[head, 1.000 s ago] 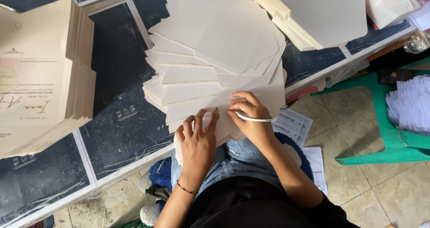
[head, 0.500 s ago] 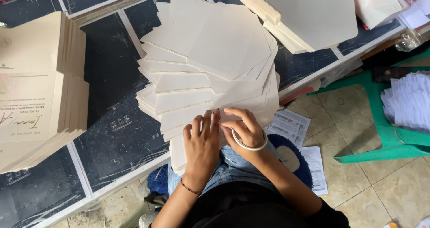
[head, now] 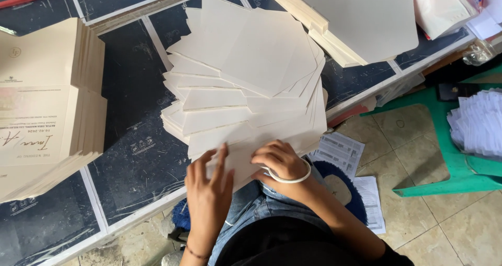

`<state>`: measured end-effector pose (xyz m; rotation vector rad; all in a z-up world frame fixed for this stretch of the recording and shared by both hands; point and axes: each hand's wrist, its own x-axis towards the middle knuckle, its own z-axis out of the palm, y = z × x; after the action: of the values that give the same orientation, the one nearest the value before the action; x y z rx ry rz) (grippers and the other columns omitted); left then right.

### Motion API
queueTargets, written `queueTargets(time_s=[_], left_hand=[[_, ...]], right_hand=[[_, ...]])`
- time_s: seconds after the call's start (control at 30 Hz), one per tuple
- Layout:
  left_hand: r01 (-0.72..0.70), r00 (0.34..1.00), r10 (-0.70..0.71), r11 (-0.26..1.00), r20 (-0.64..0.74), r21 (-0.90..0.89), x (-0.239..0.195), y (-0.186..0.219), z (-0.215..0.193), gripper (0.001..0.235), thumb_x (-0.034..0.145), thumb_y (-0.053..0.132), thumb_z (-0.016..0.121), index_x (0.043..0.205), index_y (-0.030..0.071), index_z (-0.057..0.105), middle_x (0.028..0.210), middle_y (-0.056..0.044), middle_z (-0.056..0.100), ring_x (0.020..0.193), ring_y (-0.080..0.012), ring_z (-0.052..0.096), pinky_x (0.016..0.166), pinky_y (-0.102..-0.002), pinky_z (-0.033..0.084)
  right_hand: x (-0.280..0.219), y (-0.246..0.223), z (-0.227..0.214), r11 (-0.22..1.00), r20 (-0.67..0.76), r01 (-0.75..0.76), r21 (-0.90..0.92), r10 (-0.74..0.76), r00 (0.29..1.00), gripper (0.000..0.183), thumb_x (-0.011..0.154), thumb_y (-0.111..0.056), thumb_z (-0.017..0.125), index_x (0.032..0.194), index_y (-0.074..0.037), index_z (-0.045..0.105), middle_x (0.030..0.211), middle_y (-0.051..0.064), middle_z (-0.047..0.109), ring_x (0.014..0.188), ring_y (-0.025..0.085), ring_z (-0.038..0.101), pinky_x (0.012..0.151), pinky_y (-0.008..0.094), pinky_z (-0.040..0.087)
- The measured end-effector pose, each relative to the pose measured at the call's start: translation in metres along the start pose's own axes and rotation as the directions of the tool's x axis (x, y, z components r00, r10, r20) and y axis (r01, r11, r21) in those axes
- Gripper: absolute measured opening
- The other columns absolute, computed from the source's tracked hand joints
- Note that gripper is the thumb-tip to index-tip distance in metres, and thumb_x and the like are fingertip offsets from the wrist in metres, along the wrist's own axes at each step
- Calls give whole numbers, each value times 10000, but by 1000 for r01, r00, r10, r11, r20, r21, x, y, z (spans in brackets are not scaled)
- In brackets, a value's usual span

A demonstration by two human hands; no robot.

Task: The person sits on a low stool and handles a stack of white papers, aligning them and placing them on a table. They repeatedly pick up and adjust the stack of papers with both hands.

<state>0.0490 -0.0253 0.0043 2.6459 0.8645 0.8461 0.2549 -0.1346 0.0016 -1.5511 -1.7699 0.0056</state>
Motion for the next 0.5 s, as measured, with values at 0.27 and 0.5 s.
queueTargets(time_s=[0.27,0.5], left_hand=[[189,976,-179,979,-124,75,-60,-8,-12,818,973,380,840,1644,75,486,1316,-189,671,1124,-324,686,827,-452,643],[120,984,-99,982,-147,144,-61,-5,-18,792,974,354,836,1599,-9,512,1298,-124,769,1103,-251,752,938,-363,637]], right_hand=[[-4,-4,10,999,-24,-4,-51,3,1000,423,822,-159,997,1139,-137,717,1146,16,748,1096,251,679,980,409,526],[-4,-7,13,996,-48,-1,-84,-3,999,395,843,-169,981,1138,-144,720,1138,10,748,1080,242,678,960,402,529]])
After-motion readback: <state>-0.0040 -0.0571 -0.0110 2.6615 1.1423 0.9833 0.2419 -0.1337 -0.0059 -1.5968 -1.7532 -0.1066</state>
